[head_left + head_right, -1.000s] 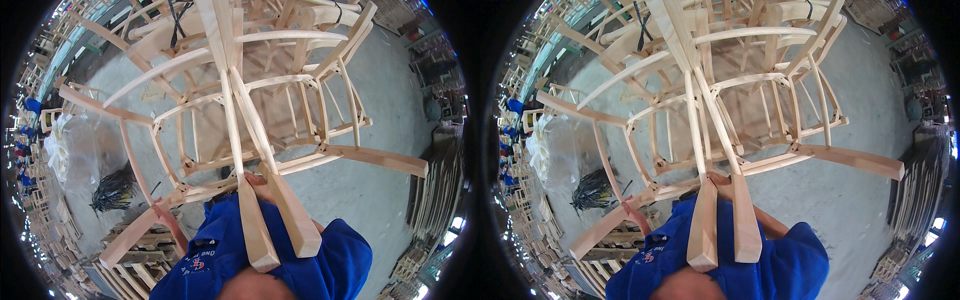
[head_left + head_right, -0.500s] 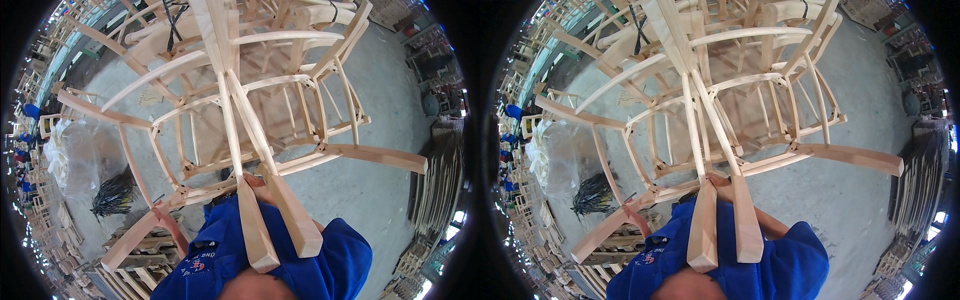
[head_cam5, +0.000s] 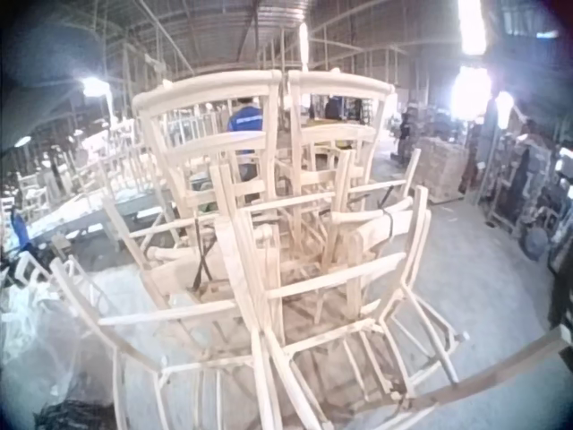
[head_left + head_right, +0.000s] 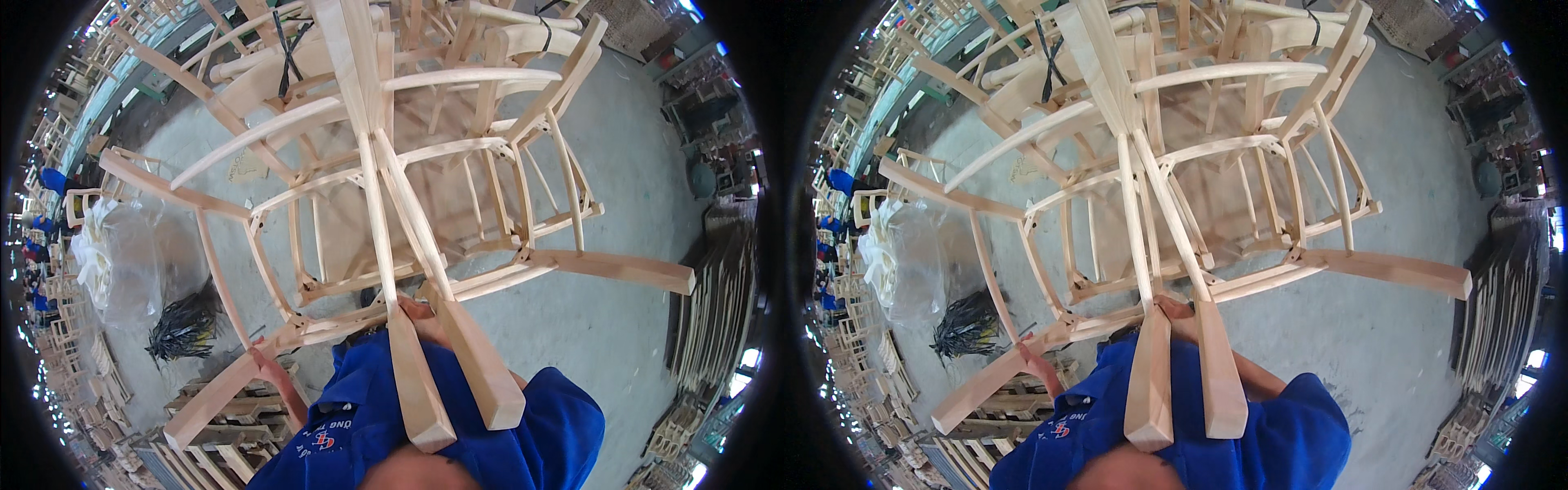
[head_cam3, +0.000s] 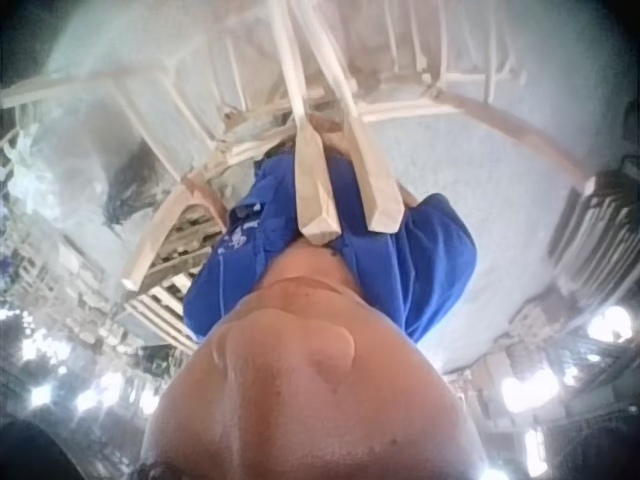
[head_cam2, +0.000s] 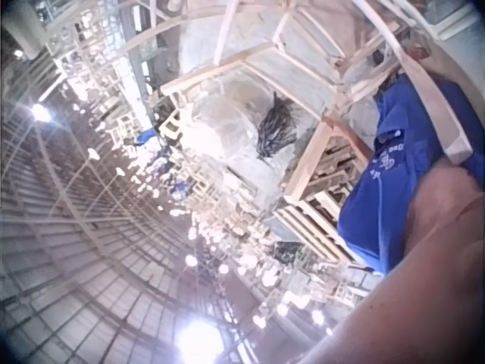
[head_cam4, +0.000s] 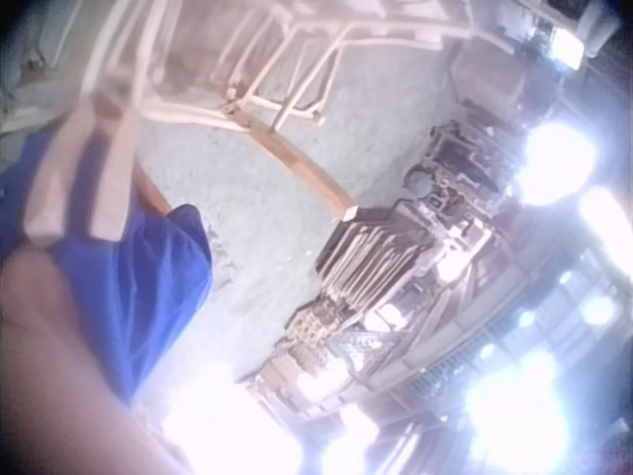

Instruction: The person picks up wooden chair frames from a conveyor belt, inspects them, and stacks them onto a growing pile. They also pick up and tie black straps around the stacked chairs to secure them.

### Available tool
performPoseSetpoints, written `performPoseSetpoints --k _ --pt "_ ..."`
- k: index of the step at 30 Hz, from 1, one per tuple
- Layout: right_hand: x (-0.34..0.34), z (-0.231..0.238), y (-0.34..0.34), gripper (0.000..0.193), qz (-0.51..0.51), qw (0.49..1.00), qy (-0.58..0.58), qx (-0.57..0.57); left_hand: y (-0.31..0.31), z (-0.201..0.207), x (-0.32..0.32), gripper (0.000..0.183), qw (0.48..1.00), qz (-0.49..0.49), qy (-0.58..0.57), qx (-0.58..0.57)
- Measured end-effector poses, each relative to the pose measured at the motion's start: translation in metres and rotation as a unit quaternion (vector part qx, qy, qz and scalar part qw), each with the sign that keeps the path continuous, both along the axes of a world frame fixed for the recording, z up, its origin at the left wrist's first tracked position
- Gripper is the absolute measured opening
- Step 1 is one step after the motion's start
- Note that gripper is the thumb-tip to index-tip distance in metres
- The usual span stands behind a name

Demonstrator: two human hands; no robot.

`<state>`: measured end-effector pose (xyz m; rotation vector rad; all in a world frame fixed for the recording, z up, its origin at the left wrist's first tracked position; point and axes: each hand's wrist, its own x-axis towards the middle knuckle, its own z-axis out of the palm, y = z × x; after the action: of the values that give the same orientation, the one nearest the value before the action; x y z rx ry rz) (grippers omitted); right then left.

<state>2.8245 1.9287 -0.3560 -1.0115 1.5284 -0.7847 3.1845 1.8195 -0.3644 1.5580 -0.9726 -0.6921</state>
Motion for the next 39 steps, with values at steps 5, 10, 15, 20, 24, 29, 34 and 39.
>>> performPoseSetpoints --k 5,10,15,20,24,29,34,39 --pt "0.001 0.004 0.001 0.039 0.023 0.997 0.048 -0.055 -0.001 0.0 0.0 0.036 1.0 -0.007 -0.015 -0.009" --pt "0.0 0.003 0.001 0.04 0.016 1.0 0.022 -0.014 0.003 0.015 -0.014 0.038 1.0 0.022 -0.009 -0.001" --pt "-0.001 -0.009 0.0 0.044 0.003 0.995 0.045 -0.089 0.004 0.032 -0.046 0.054 0.98 0.195 -0.036 0.02" --pt "0.002 -0.013 0.004 0.046 -0.01 0.998 0.031 -0.057 0.004 0.037 -0.058 0.07 0.96 0.247 -0.01 0.129" --pt "-0.002 -0.005 0.001 0.048 -0.023 0.998 0.025 -0.045 0.012 0.035 -0.056 0.069 0.953 0.215 -0.047 0.21" --pt "0.0 -0.002 0.008 0.051 -0.046 0.998 0.016 -0.046 0.033 0.038 -0.09 0.064 0.96 0.173 0.054 0.212" --pt "0.007 -0.018 0.048 0.053 -0.097 0.992 -0.012 -0.077 0.013 0.06 -0.146 0.045 0.923 -0.11 0.292 0.227" --pt "-0.068 -0.016 0.098 0.038 0.07 0.968 -0.207 0.124 -0.05 0.057 -0.179 0.028 0.902 -0.338 0.108 0.248"
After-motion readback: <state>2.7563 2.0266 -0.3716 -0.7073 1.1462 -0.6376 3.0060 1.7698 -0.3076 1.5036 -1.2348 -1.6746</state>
